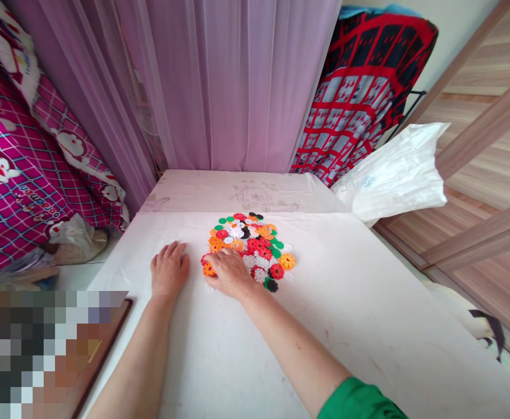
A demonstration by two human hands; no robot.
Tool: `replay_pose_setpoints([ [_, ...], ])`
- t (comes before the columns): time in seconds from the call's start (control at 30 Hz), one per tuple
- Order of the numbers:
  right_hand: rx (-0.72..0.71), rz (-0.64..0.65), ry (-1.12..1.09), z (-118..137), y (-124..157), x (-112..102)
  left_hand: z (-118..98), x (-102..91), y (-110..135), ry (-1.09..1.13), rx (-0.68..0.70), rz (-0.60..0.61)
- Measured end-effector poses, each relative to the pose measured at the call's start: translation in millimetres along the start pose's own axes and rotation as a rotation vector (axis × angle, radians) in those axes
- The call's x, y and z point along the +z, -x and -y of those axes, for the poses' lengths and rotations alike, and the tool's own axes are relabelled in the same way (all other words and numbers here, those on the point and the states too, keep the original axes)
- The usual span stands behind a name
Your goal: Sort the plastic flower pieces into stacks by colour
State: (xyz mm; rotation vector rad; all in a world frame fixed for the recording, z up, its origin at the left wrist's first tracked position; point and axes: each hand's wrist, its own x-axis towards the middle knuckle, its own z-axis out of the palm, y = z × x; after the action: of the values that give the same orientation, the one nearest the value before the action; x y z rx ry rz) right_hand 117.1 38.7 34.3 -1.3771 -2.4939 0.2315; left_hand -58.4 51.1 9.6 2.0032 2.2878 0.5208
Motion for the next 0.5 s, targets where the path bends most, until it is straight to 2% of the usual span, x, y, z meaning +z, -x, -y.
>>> replay_pose_setpoints([
  [0.1,0.021,-0.126,-0.096,-8,9,0,2,1.5,0,0.002,0.003,-0.004],
  [0.17,0.066,-0.244,-0.158,-24,22,-4,3,3.0,0,0.004,0.007,-0.011],
  [0.27,0.206,-0.433,-0.169,-64,53,-17,4,4.5,-1,0.005,0.016,-0.019],
  [0.33,0.339,-0.516,-0.141,-96,77,-28,4,4.5,-1,0.002,0.019,-0.015],
  [0.4,0.450,-0.582,-0.107,-123,98,-36,4,3.9,-1,-0.003,0.016,-0.007],
  [0.5,0.522,-0.576,-0.098,-147,117,-39,4,2.3,-1,-0.009,0.015,-0.001],
])
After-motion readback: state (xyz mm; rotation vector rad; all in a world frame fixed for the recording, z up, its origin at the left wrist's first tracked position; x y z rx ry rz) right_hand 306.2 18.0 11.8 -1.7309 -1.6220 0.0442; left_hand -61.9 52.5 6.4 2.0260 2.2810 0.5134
